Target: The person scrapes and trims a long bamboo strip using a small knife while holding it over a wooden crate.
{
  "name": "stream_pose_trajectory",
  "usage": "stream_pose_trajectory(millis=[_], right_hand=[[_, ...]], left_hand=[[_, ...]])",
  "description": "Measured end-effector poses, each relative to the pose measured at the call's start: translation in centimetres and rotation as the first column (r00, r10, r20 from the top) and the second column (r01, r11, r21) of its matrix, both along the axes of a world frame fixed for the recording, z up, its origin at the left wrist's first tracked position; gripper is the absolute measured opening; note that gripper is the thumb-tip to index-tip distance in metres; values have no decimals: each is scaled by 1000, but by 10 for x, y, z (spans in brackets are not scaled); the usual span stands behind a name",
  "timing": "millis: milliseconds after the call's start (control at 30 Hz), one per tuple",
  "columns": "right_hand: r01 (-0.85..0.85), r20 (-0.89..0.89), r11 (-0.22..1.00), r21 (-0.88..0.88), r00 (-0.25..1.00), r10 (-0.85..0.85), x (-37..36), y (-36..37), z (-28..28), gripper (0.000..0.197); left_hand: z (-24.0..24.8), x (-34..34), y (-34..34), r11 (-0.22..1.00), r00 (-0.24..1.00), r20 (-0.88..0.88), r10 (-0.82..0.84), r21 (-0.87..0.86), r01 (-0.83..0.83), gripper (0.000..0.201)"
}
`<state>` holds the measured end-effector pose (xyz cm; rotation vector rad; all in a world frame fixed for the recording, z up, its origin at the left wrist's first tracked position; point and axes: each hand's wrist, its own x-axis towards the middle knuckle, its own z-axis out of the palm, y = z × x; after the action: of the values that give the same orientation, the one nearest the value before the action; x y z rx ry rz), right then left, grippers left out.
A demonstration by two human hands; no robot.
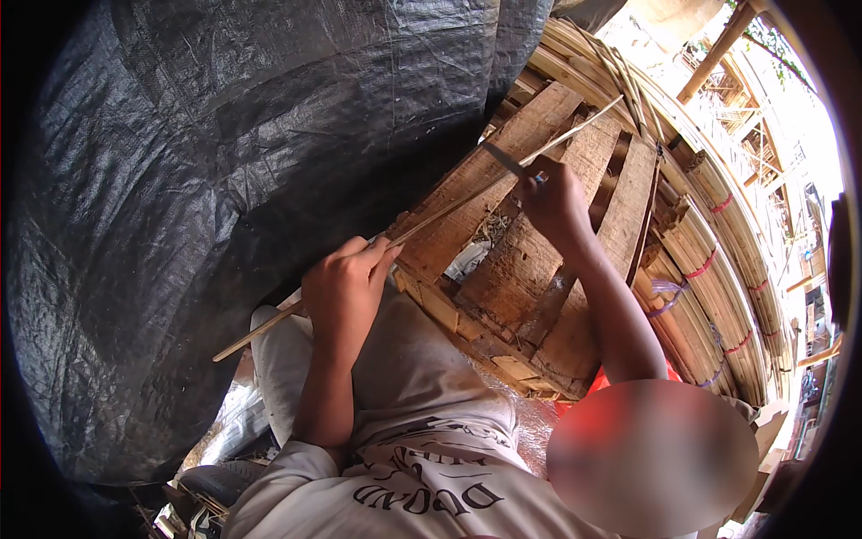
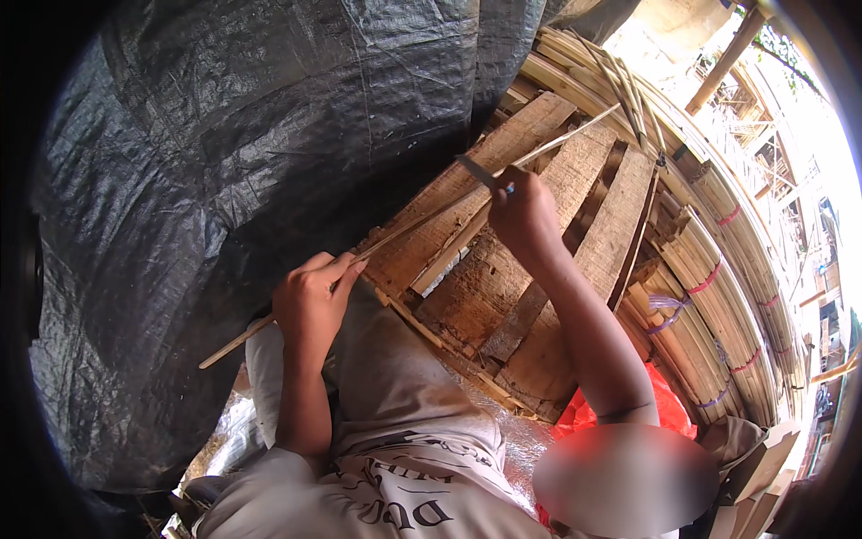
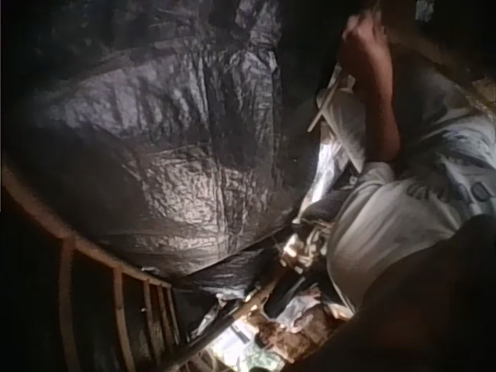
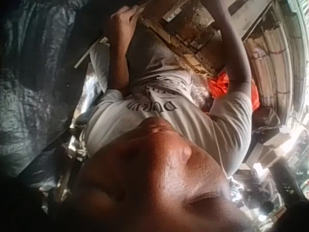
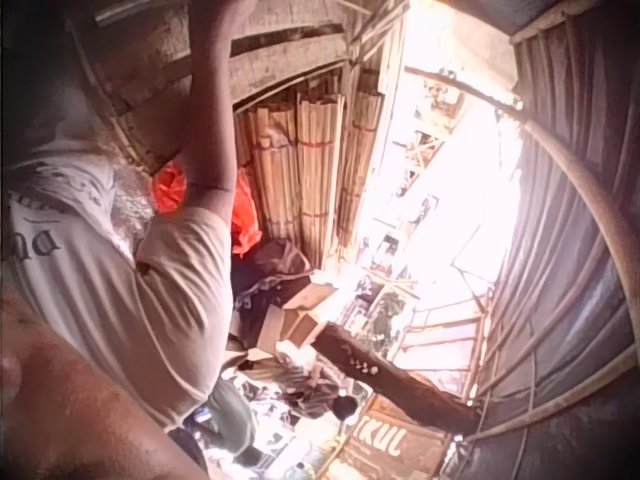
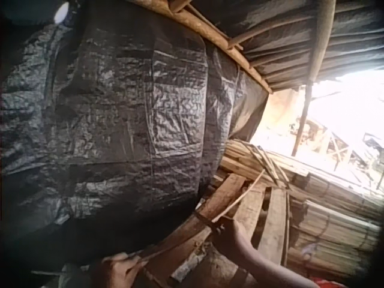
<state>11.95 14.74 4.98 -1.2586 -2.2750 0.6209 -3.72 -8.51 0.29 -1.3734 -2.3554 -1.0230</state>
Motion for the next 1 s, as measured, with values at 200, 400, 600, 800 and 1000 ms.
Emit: stream_pose_trajectory(millis=[200, 400, 600, 800, 1000], right_hand=[[-52, -36, 999, 16, 998, 52, 16, 8, -4, 12], [-273, -122, 937, 216, 945, 303, 21, 3, -27, 11], [-214, -75, 969, -125, 976, 206, 25, -3, -9, 12], [-302, -110, 950, 81, 944, 310, 29, 0, -17, 24], [-343, 31, 933, 105, 939, 342, 29, 12, -13, 24]], left_hand=[[-3, 16, -2, 1000, 999, -50, 3, 14, -3, 19], [-2, 29, -5, 1000, 996, -89, -8, 21, 10, 19], [1, 35, -6, 1000, 997, -79, 14, -7, -14, 19], [-4, 33, -8, 998, 999, -40, -6, 64, 9, 19], [-7, 43, -15, 997, 997, -56, -54, 60, 57, 20]])
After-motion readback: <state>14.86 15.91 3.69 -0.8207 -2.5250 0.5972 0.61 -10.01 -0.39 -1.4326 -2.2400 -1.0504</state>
